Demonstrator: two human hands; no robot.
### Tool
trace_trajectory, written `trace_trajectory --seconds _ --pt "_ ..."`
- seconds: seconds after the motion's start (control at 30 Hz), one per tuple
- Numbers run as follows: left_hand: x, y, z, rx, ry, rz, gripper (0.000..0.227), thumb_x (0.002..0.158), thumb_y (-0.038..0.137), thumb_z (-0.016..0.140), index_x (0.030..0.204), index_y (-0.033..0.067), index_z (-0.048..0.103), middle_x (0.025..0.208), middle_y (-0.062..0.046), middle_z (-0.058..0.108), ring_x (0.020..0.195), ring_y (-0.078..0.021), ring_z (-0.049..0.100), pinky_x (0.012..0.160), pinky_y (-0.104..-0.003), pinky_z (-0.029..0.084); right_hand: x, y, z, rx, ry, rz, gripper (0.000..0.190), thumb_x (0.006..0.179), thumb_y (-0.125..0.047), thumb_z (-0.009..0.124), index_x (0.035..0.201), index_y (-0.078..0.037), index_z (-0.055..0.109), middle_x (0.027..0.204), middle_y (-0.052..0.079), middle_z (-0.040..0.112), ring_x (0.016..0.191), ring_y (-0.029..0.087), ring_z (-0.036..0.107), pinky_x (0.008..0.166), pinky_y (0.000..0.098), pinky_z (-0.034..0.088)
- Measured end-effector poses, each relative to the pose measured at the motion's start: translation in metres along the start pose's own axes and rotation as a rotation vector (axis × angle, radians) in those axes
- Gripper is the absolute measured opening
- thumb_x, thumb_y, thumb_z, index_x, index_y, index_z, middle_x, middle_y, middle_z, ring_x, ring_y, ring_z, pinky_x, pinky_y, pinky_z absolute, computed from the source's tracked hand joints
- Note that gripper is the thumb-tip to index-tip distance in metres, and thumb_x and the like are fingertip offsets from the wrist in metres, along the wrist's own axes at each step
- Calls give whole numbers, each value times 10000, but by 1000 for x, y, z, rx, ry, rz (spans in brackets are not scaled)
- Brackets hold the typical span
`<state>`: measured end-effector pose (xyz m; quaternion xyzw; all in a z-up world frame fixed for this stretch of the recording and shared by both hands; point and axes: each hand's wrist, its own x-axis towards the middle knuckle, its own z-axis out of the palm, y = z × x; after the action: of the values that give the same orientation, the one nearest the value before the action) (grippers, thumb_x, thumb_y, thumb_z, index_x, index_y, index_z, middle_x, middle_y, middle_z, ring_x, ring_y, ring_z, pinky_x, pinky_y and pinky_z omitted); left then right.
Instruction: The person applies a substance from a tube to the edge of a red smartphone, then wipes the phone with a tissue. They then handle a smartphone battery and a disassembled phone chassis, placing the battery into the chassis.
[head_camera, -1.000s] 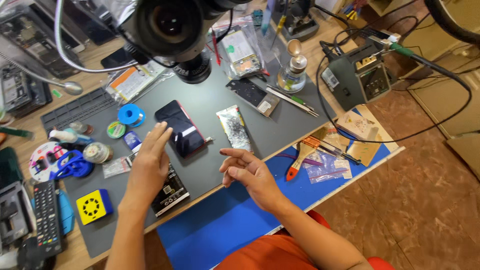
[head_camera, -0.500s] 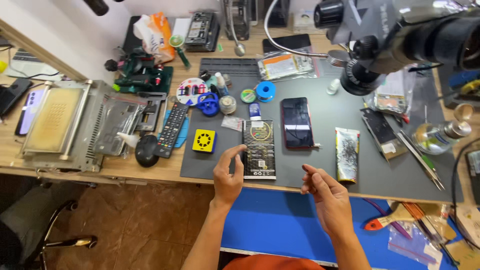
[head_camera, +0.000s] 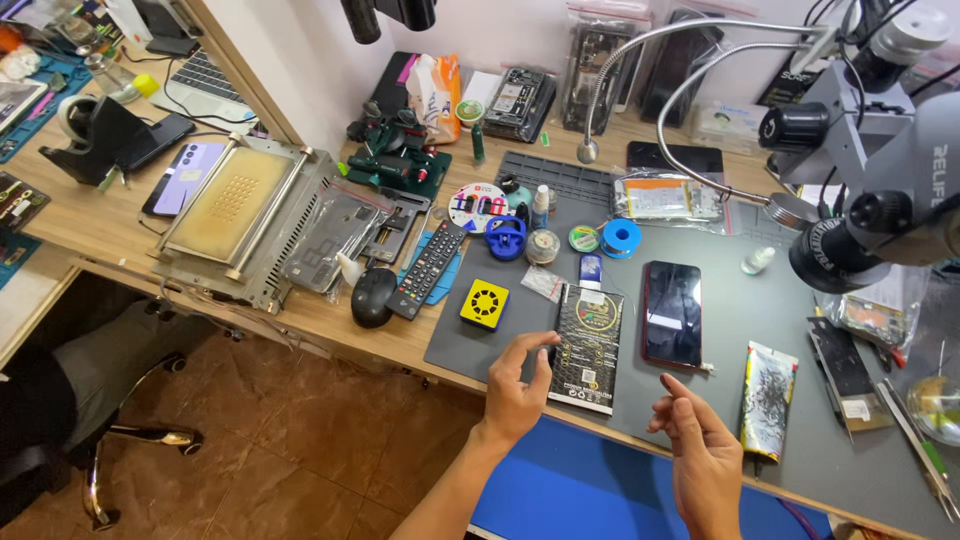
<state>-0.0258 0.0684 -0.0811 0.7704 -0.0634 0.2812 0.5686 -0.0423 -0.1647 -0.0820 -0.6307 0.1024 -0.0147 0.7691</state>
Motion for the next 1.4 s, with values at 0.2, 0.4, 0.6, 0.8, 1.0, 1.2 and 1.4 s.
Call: trace_trajectory --seconds 0.2,0.4,0.6,0.8,1.0,1.2,1.4 --pt "95 -1 -37 191 132 141 267 1040 55 544 1297 31 612 1367 -163 660 1332 -291 616 1208 -404 500 8 11 6 -6 -2 -56 406 1120 -172 507 1374 102 666 956 191 651 771 246 573 781 299 460" --pt "269 -68 -79 -92 206 -472 580 965 154 592 1532 86 497 1717 -174 111 1077 -229 724 706 -288 611 16 40 3 17 -8 -114 403 1072 -131 552 1350 132 677 905 232 672 719 283 588 744 362 517" --pt "353 -137 -77 -85 169 -597 628 915 171 651 1486 -42 503 1570 -140 466 1153 -268 666 747 -307 669 0 -4 40 -235 111 58 371 1038 -134 593 1247 87 805 875 226 715 718 303 607 789 371 491" --pt "325 -98 -92 -98 356 -65 366 1025 127 590 1331 -65 652 1346 -163 673 1267 -270 683 1128 -341 554 3 -16 55 -252 30 -102 362 1008 -110 588 1258 67 779 900 201 698 734 292 630 774 371 513" --pt "196 47 -108 -409 15 -318 526 967 54 693 1469 28 539 1076 -95 652 1029 -198 695 887 -255 618 19 -41 83 -260 -198 -403 399 1039 -124 524 1407 -1 616 1137 153 666 823 203 700 794 334 621" --pt "78 63 -85 -831 -455 -509 533 984 115 721 1482 -11 581 1059 -44 561 839 -148 650 794 -280 642 18 -60 115 75 -546 -440 763 1012 -253 655 1650 -126 255 1691 243 339 1182 275 673 1026 442 582" --pt "36 58 -41 -686 -97 -467 262 988 99 702 1220 -14 749 1014 -53 666 869 -135 655 730 -271 575 -5 -29 100 -85 -288 -177 588 919 -50 733 1492 -28 602 959 62 684 881 138 615 788 283 579"
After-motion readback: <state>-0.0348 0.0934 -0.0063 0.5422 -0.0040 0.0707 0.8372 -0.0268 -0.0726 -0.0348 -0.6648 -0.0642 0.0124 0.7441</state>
